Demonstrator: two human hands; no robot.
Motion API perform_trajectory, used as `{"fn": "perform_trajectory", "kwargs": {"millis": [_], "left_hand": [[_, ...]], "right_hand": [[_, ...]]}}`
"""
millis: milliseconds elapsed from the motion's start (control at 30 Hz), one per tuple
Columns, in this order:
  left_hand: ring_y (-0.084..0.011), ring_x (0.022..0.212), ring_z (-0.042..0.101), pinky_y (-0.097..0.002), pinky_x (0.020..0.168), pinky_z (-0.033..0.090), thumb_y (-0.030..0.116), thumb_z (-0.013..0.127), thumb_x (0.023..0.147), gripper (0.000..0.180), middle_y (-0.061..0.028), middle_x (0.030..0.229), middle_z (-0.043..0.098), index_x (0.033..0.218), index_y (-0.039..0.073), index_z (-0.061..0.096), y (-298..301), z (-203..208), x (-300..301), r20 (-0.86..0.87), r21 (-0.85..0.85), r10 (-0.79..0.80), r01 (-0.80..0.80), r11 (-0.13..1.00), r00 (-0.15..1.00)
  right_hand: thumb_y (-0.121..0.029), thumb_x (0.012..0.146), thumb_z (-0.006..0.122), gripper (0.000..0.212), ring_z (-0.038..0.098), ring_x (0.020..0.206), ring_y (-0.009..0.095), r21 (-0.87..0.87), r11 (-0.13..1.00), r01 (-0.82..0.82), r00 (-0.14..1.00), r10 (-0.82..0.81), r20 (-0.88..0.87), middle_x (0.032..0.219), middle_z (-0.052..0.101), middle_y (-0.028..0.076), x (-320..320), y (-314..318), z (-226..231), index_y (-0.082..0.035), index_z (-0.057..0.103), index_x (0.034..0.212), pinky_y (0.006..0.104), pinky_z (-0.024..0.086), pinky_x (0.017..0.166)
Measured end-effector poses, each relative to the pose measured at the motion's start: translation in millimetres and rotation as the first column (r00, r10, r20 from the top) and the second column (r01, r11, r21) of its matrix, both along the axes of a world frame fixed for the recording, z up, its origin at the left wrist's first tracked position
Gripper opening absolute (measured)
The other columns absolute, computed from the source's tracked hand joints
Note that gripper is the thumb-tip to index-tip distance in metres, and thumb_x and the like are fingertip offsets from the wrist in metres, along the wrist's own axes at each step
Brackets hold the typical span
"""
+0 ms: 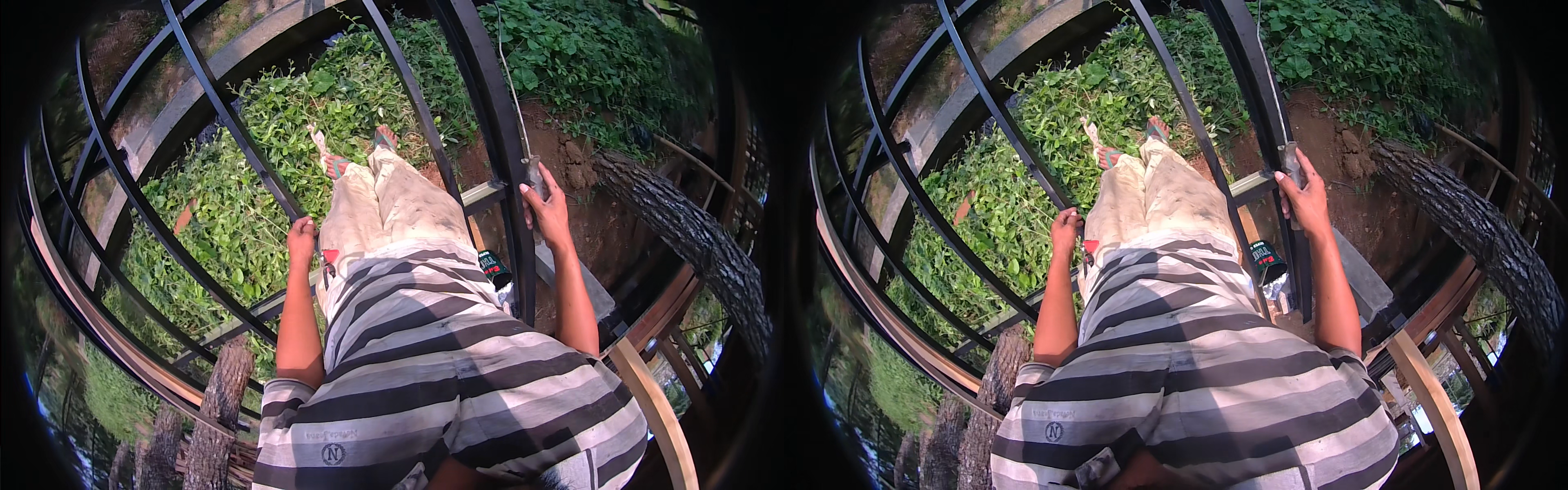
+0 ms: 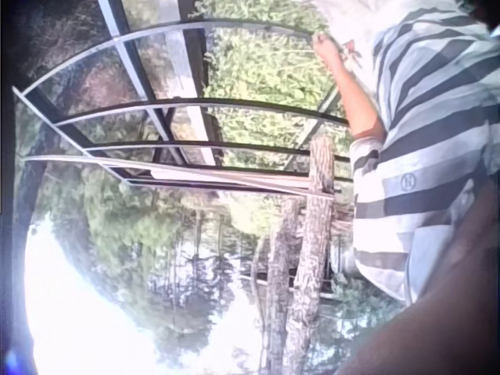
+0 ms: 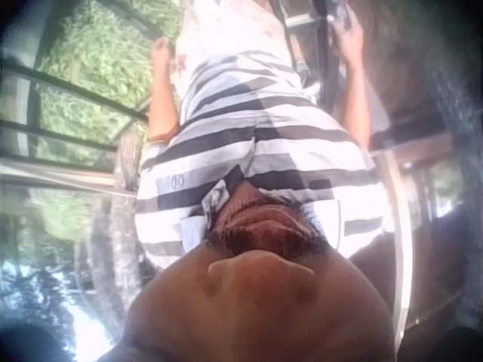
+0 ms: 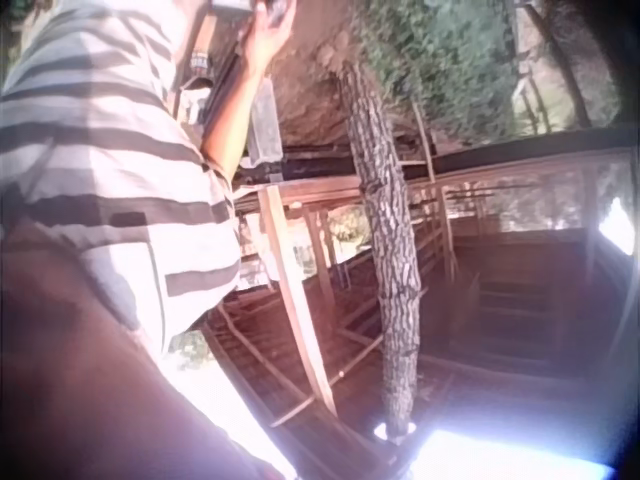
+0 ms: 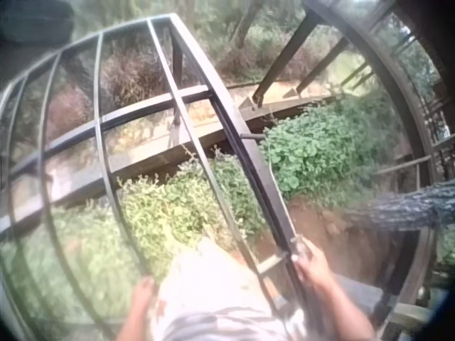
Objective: The person paints the edges and surfaces of a curved black metal frame using a small brush, reaching between the beams and moving along the structure while standing on the wooden platform and beams.
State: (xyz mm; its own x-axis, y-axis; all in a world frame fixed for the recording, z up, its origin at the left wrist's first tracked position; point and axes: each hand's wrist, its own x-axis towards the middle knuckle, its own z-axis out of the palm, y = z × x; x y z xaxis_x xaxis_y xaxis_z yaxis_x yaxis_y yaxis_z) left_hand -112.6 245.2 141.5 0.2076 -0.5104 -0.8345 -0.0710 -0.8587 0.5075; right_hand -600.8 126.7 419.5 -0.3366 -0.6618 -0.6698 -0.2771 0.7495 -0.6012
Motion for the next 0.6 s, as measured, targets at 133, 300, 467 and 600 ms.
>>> {"fn": "perform_trajectory", "kwargs": {"millis": [133,300,467,600], "left_hand": [[-0.0170,0.082,0.066,-0.0315,0.079,0.053,0.017,0.062,0.097,0.032,-0.0089,0.099,0.072,0.122,-0.002,0.067,1.7,-4.8,4.4,0.008,0.005,-0.012,0.012,1.000,1.000],[-0.0154,0.083,0.065,-0.0339,0.072,0.053,0.016,0.063,0.097,0.031,-0.0062,0.102,0.071,0.125,0.004,0.065,16.1,-13.5,19.4,0.057,0.048,-0.051,0.049,0.998,0.997],[-0.0165,0.077,0.066,-0.0304,0.074,0.053,0.015,0.068,0.093,0.033,-0.0083,0.095,0.073,0.122,-0.002,0.068,21.5,-15.7,22.9,0.073,0.025,0.023,-0.025,0.999,0.997],[-0.0151,0.075,0.065,-0.0292,0.072,0.053,0.014,0.068,0.094,0.032,-0.0071,0.092,0.072,0.120,-0.003,0.068,22.9,-13.8,18.9,0.039,0.014,0.082,-0.083,0.996,0.996]], "right_hand": [[-0.018,0.094,0.071,0.078,0.050,0.048,0.010,0.004,0.999,-0.038,0.999,0.038,-0.018,0.068,0.055,0.001,8.7,-1.1,9.6,-0.002,0.031,0.159,0.0268,0.039,0.041],[-0.015,0.094,0.071,0.075,0.050,0.047,0.009,0.019,0.997,-0.071,0.997,0.071,0.006,0.069,0.055,0.001,24.2,-1.0,19.8,-0.002,0.033,0.158,0.0266,0.040,0.041],[-0.014,0.094,0.071,0.075,0.050,0.046,0.009,0.012,0.994,-0.113,0.993,0.112,0.020,0.068,0.054,0.001,30.1,5.0,23.7,-0.002,0.033,0.158,0.0270,0.041,0.040],[-0.016,0.095,0.071,0.073,0.051,0.046,0.011,0.065,0.991,-0.115,0.993,0.115,0.018,0.069,0.055,0.002,32.9,9.4,32.1,-0.005,0.035,0.158,0.0280,0.041,0.040]]}}
